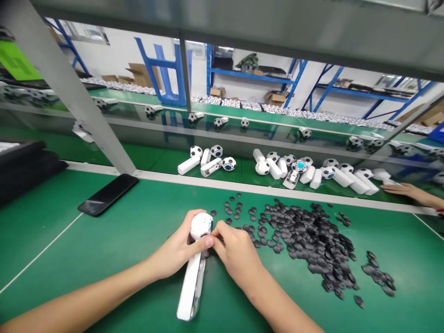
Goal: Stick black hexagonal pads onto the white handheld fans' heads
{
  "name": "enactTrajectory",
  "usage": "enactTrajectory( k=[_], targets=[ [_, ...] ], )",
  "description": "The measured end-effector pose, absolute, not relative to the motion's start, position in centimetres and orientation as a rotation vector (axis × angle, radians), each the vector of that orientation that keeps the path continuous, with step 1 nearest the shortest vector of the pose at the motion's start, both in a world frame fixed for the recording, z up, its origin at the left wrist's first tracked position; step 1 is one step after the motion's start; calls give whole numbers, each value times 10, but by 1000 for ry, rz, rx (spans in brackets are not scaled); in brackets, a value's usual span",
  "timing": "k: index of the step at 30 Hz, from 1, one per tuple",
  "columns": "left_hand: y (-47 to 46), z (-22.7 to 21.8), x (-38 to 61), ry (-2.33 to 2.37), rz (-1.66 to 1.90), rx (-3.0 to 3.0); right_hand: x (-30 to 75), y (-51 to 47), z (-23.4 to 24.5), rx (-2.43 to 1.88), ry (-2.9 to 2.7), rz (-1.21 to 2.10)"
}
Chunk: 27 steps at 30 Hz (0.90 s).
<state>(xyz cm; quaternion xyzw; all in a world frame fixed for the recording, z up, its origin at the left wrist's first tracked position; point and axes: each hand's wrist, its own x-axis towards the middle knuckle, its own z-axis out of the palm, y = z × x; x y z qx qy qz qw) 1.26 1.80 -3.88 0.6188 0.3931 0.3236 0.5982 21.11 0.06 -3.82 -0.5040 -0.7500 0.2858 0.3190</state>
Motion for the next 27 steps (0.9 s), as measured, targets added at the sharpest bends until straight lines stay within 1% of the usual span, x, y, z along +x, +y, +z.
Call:
enactTrajectory(
  k=[3, 8, 12, 14, 16, 19, 24, 27],
  targets=[
    [20, -40, 13, 895, 745, 1410, 209, 0, -36, -1328, -2031, 662],
    [31, -34, 9, 835, 721, 1165, 226, 12, -21, -1257, -2042, 670],
    [40, -18, -2, 868, 742, 1133, 271, 27, -6, -1497, -1932, 545],
    [43, -10, -7, 891, 764, 1151, 291, 33, -3, -1635, -1975, 539],
    [47, -5, -12, 917, 770, 1176, 304, 37, -3, -1679, -2079, 561],
    [55, -1, -21, 1031, 712, 1374, 309, 38, -6, -1604, -2251, 611],
    [67, -1, -36, 1571, 689, 1986, 307, 38, -8, -1577, -2309, 604],
    [64, -3, -37, 1596, 605, 2203, 310, 40, -12, -1594, -2332, 595]
  ],
)
